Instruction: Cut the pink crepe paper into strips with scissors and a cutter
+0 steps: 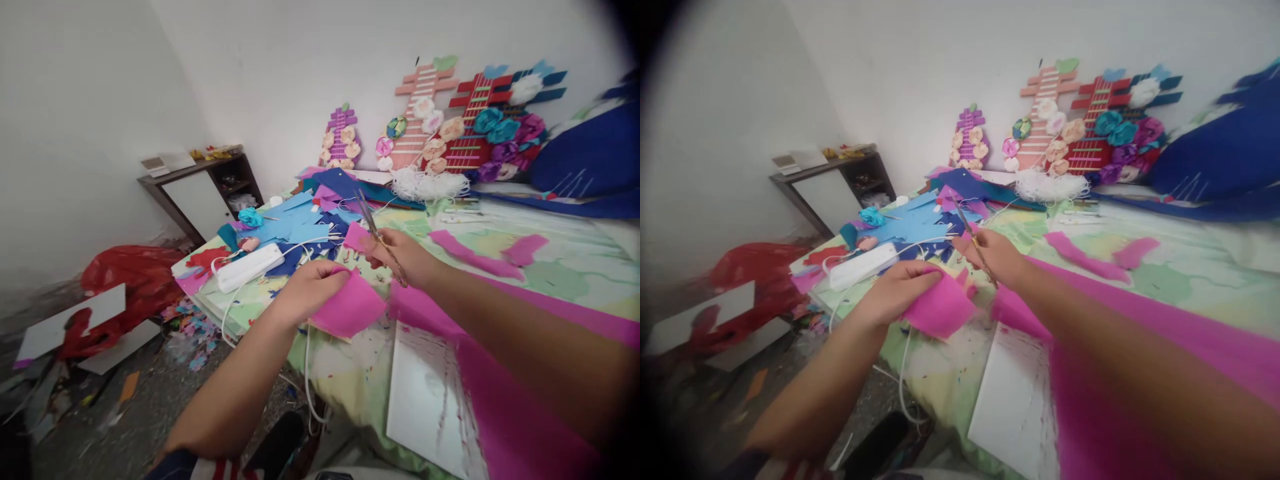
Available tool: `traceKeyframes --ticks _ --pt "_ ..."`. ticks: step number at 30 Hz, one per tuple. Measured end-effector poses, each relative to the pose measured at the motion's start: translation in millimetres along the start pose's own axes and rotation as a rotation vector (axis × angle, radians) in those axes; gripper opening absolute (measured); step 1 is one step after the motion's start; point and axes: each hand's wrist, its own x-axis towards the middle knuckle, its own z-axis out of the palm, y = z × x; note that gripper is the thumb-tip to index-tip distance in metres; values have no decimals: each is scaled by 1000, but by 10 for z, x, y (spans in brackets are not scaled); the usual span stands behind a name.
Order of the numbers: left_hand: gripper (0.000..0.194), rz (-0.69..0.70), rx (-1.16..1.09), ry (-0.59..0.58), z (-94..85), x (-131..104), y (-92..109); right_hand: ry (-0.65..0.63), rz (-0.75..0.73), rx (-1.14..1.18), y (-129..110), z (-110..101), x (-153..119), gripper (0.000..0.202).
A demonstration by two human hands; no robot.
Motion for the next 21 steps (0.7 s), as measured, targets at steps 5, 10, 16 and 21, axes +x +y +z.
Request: traceKeyframes --ticks 5,10,16,21 --pt "22 47 -33 42 58 121 79 -95 -38 -423 -19 -342 -392 37" --pt "17 193 9 14 209 198 297 -164 69 -693 -129 -603 -714 36" --pt "16 265 49 0 346 161 429 -78 9 -790 -188 -683 -858 33" --pt "14 324 54 7 380 57 478 -17 -27 -795 -179 -688 -951 35"
